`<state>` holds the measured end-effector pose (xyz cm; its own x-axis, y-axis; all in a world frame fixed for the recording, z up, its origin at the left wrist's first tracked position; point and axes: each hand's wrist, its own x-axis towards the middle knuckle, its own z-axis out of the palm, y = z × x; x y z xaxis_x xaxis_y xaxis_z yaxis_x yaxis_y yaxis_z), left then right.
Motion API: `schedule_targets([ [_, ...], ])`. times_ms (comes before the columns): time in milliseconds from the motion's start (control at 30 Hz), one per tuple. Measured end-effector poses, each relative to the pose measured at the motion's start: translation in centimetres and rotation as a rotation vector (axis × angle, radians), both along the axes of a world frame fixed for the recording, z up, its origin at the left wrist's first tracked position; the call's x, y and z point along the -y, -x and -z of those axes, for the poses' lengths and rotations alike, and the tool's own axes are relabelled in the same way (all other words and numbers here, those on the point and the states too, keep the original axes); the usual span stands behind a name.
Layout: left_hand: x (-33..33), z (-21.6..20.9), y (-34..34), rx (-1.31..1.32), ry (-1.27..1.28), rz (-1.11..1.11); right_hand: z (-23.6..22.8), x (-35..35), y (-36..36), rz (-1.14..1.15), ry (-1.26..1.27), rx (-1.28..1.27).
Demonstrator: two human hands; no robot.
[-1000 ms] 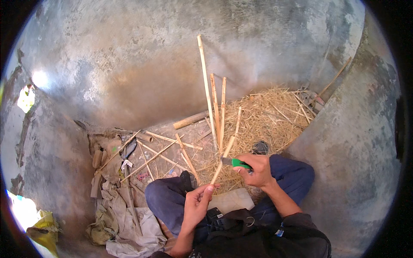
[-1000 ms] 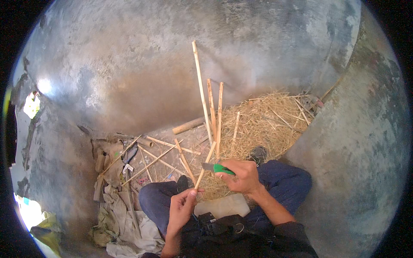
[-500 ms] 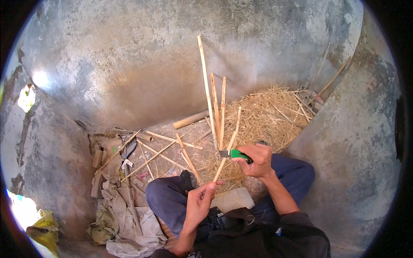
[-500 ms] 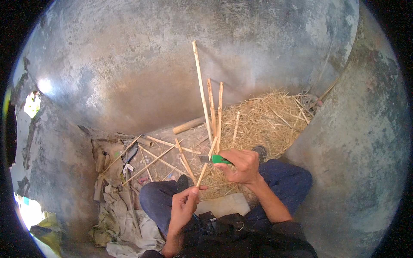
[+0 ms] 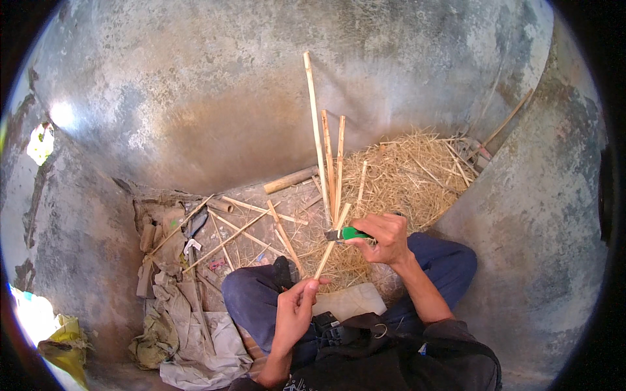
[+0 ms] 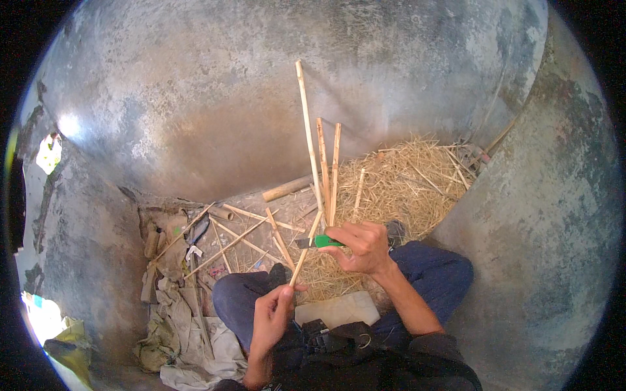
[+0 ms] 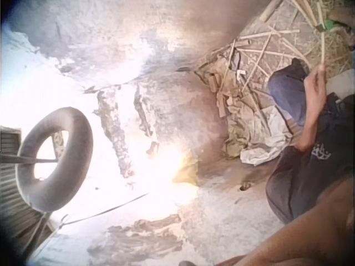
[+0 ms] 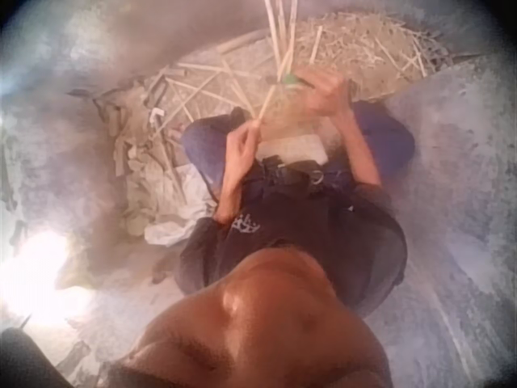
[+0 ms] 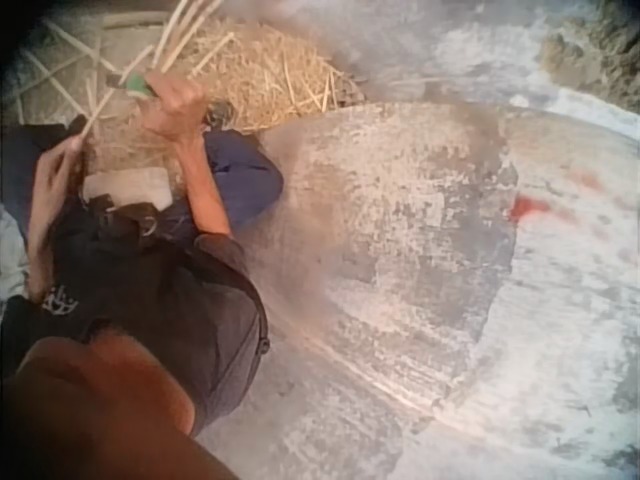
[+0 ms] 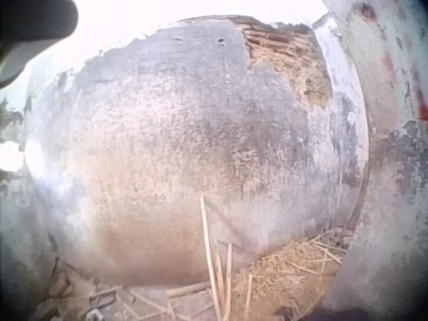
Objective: The person uses a utility knife to shave and shape a thin wooden stick by hand while sitting on the floor.
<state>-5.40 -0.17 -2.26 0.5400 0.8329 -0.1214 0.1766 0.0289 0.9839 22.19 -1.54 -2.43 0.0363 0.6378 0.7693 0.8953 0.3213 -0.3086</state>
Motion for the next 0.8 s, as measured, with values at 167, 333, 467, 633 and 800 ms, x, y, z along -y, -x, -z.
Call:
schedule_targets([
  [167,1.3,-0.9,1.5,-0.137,-0.071,-0.018,4.5,-0.8,-3.5,0.229,0.032,-0.246],
  [333,1.4,-0.5,5.2,-0.147,-0.141,-0.042,6.4,1.7,-19.4,0.635,0.114,-0.564],
  [467,-3.4,-2.4,4.3,-0.243,-0.426,-0.139,9.8,3.0,-16.5,0.46,0.327,-0.463],
  [633,-7.4,-9.2,-0.8,-0.276,-0.856,-0.026,11.5,4.0,-11.0,0.321,0.839,-0.304],
  [800,-11.8,-18.3,-10.1,-0.042,-1.065,-0.042,14.8,4.4,-7.6,0.234,1.074,-0.216],
])
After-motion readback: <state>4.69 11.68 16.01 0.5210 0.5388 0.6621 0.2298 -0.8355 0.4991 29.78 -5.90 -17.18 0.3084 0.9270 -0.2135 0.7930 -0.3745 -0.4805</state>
